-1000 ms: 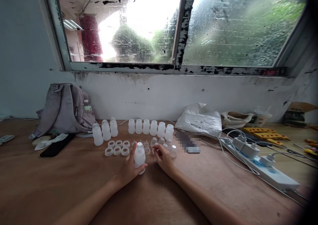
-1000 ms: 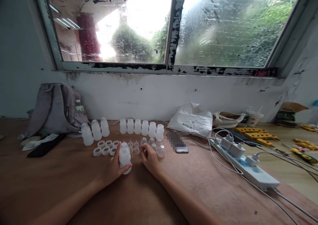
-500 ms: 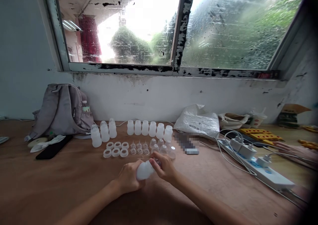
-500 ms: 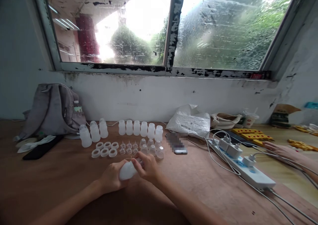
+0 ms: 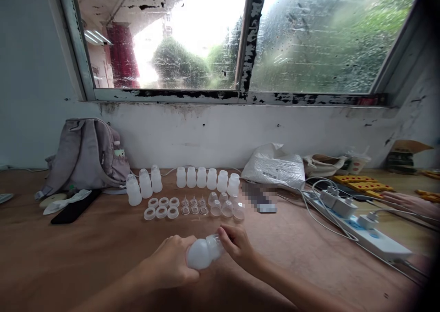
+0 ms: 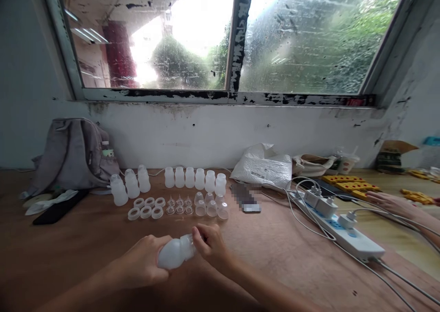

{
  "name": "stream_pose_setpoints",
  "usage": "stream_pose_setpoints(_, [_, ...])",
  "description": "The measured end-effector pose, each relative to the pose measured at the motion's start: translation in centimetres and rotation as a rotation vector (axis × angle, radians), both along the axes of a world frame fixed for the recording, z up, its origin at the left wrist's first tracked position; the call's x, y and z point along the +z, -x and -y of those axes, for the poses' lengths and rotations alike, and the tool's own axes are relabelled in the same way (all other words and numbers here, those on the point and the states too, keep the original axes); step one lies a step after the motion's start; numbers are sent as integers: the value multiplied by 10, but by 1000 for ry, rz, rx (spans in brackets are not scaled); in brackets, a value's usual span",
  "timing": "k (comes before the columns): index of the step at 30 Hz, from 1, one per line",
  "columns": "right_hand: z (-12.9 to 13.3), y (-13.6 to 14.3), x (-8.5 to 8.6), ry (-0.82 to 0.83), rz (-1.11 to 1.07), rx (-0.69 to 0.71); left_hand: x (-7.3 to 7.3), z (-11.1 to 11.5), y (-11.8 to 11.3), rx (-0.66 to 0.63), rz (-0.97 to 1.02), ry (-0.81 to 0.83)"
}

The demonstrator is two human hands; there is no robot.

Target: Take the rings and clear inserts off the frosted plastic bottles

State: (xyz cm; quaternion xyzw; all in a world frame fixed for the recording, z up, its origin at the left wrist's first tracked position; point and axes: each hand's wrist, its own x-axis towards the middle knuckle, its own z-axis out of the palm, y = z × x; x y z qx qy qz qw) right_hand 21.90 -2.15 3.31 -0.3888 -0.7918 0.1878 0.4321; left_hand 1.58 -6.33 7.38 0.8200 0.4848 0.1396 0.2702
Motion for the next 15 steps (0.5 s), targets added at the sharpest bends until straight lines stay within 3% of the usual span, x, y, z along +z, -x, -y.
stream_pose_setpoints(15, [2, -4, -10, 121, -50, -30, -3, 0, -2, -15, 140, 163])
